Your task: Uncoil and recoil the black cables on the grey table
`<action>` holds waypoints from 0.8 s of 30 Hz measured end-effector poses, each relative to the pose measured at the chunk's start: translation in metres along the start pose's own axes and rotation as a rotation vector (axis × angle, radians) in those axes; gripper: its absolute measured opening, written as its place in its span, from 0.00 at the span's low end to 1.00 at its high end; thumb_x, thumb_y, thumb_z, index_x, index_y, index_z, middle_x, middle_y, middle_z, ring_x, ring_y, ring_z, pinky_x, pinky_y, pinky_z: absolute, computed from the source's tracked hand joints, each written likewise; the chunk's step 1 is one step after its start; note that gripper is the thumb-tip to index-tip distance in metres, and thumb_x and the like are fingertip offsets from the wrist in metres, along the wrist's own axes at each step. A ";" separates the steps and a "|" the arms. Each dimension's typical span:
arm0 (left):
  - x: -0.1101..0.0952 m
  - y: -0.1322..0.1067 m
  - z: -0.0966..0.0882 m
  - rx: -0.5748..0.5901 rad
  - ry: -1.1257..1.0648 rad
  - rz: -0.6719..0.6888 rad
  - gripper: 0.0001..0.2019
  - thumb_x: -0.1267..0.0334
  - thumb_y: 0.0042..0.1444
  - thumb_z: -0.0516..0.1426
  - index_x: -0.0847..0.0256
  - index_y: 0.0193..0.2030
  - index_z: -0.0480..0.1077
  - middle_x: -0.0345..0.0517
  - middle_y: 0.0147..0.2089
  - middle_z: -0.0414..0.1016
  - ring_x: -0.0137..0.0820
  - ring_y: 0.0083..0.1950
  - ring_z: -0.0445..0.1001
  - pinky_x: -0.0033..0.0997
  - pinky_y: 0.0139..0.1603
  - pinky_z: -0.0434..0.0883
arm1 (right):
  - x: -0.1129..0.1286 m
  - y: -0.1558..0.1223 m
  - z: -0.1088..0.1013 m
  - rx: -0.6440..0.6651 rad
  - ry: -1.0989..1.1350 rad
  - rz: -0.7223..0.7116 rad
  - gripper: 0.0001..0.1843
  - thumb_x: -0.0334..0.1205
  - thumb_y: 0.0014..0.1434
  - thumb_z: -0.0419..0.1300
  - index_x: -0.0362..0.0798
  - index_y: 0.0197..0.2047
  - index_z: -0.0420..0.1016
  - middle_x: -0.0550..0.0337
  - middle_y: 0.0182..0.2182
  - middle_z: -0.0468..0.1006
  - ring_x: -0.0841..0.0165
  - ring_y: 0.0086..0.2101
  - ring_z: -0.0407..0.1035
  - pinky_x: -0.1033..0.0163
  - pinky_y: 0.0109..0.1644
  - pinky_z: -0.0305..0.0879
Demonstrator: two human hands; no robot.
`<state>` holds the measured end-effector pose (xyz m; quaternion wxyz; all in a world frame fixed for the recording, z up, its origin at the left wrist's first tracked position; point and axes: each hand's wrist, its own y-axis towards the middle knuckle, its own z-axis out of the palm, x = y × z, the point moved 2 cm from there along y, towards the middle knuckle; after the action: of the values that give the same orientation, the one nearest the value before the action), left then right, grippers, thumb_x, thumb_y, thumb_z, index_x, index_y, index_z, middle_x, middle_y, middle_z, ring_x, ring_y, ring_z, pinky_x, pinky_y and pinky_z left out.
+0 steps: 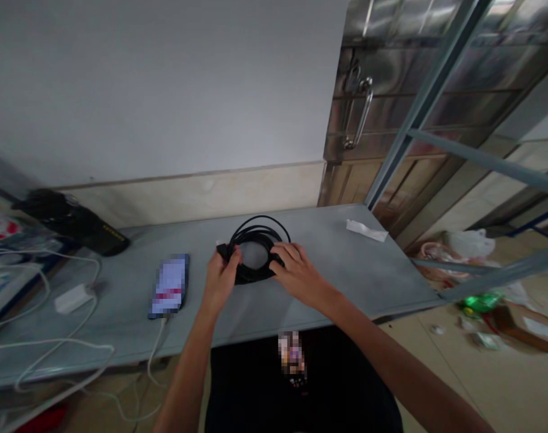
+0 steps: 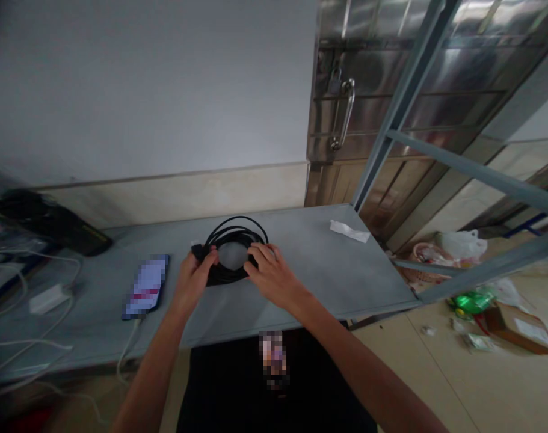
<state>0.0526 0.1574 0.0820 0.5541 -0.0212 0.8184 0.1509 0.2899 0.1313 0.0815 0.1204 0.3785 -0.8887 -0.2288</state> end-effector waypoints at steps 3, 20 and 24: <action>0.018 0.011 -0.002 -0.121 0.137 0.036 0.12 0.50 0.60 0.63 0.55 0.42 0.74 0.52 0.44 0.77 0.53 0.54 0.76 0.59 0.67 0.70 | -0.011 0.008 0.023 0.008 0.061 0.060 0.12 0.26 0.74 0.61 0.47 0.56 0.78 0.39 0.77 0.62 0.47 0.80 0.48 0.39 0.79 0.62; 0.053 -0.005 0.004 -0.209 0.303 0.081 0.32 0.53 0.68 0.60 0.63 0.75 0.63 0.65 0.71 0.74 0.52 0.74 0.73 0.58 0.78 0.68 | -0.034 -0.005 0.057 -0.086 0.541 0.203 0.30 0.25 0.69 0.58 0.50 0.72 0.65 0.41 0.77 0.59 0.50 0.77 0.53 0.36 0.81 0.60; 0.056 -0.006 0.003 -0.217 0.307 0.103 0.34 0.49 0.70 0.61 0.62 0.77 0.63 0.65 0.71 0.76 0.50 0.73 0.75 0.56 0.78 0.69 | -0.035 -0.006 0.061 -0.078 0.562 0.230 0.32 0.26 0.69 0.57 0.51 0.74 0.64 0.41 0.77 0.59 0.51 0.77 0.55 0.36 0.80 0.61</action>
<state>0.0349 0.1601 0.0285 0.4086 -0.0618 0.8723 0.2612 0.2938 0.1723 0.0245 0.4010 0.3188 -0.8483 -0.1340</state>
